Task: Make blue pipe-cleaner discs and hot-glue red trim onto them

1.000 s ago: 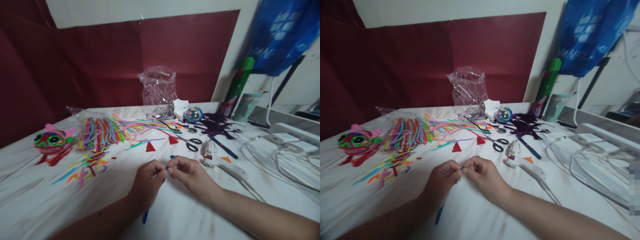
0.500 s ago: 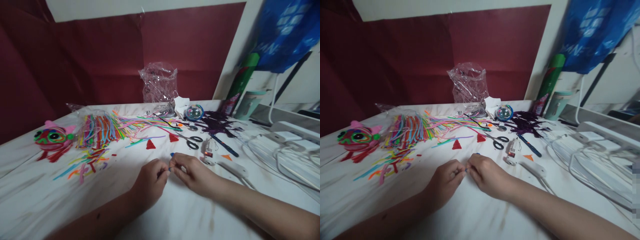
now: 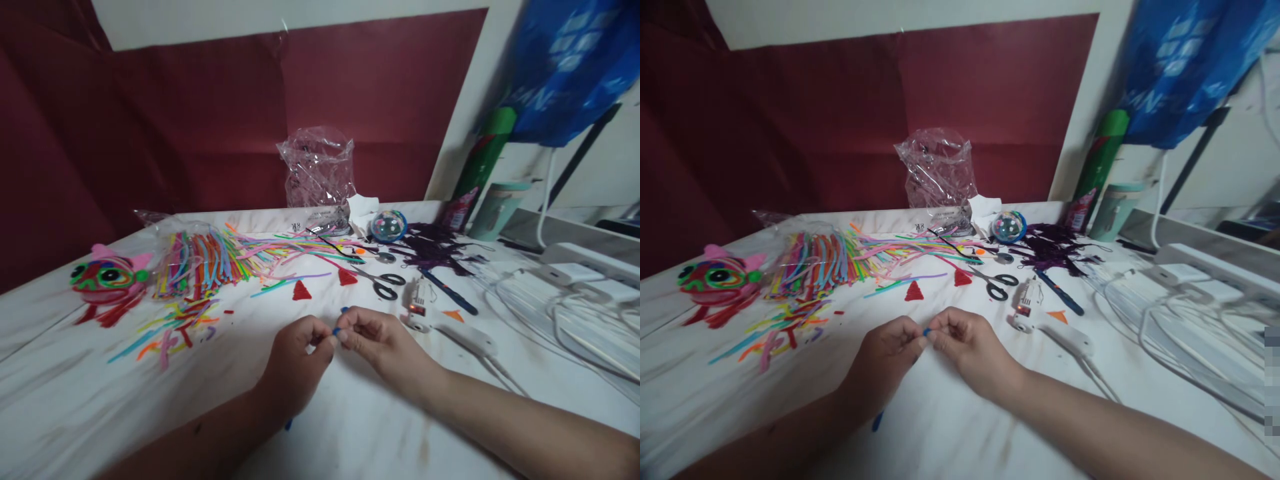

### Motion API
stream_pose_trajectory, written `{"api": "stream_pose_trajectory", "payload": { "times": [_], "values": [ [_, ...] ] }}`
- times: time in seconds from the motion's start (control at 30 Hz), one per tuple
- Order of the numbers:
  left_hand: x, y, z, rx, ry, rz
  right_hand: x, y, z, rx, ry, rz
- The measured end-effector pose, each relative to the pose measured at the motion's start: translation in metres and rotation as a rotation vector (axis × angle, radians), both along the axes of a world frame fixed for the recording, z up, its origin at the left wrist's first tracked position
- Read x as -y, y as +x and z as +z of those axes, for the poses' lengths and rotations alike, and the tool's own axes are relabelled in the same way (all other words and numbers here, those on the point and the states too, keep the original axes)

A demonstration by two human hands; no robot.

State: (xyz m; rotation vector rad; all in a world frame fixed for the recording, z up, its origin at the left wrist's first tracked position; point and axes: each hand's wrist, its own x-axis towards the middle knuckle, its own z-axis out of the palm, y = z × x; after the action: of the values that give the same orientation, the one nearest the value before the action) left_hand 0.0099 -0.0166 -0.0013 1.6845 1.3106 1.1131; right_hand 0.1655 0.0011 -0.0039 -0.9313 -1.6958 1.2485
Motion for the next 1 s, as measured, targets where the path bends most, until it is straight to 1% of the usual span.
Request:
{"api": "stream_pose_trajectory", "payload": {
  "times": [0.07,0.17,0.3,0.37,0.43,0.5,0.53,0.6,0.7,0.73,0.77,0.87,1.0],
  "values": [
    [-0.001,0.001,0.000,-0.040,-0.023,-0.002,-0.001,0.001,0.001,0.082,0.091,0.001],
    [-0.004,0.001,-0.003,-0.131,-0.009,-0.013,-0.003,0.005,0.002,0.288,0.306,-0.008],
    [-0.003,-0.001,-0.010,-0.335,0.194,-0.060,-0.005,0.010,0.002,0.530,0.608,0.081],
    [-0.001,-0.002,-0.013,-0.423,0.271,-0.096,-0.004,0.011,0.000,0.616,0.695,0.119],
    [-0.001,-0.002,-0.014,-0.482,0.313,-0.125,-0.004,0.012,-0.002,0.665,0.738,0.136],
    [-0.001,-0.002,-0.013,-0.498,0.328,-0.133,-0.003,0.011,-0.003,0.640,0.731,0.124],
    [-0.001,-0.002,-0.012,-0.477,0.325,-0.116,-0.003,0.010,-0.003,0.597,0.693,0.103],
    [-0.002,-0.002,-0.008,-0.368,0.298,-0.055,-0.003,0.008,-0.002,0.453,0.540,0.044],
    [-0.002,-0.003,-0.003,-0.120,0.242,0.000,-0.001,0.005,0.001,0.211,0.241,-0.025],
    [-0.002,-0.003,-0.003,-0.056,0.218,0.001,-0.001,0.004,0.001,0.153,0.181,-0.036],
    [-0.001,-0.003,-0.002,-0.015,0.193,-0.002,0.000,0.003,0.001,0.110,0.155,-0.047],
    [0.000,-0.002,-0.003,0.006,0.146,0.009,0.004,0.001,0.000,0.078,0.208,-0.076],
    [0.000,-0.002,-0.003,-0.067,0.132,0.006,0.005,0.001,0.000,0.189,0.328,-0.083]
  ]
}}
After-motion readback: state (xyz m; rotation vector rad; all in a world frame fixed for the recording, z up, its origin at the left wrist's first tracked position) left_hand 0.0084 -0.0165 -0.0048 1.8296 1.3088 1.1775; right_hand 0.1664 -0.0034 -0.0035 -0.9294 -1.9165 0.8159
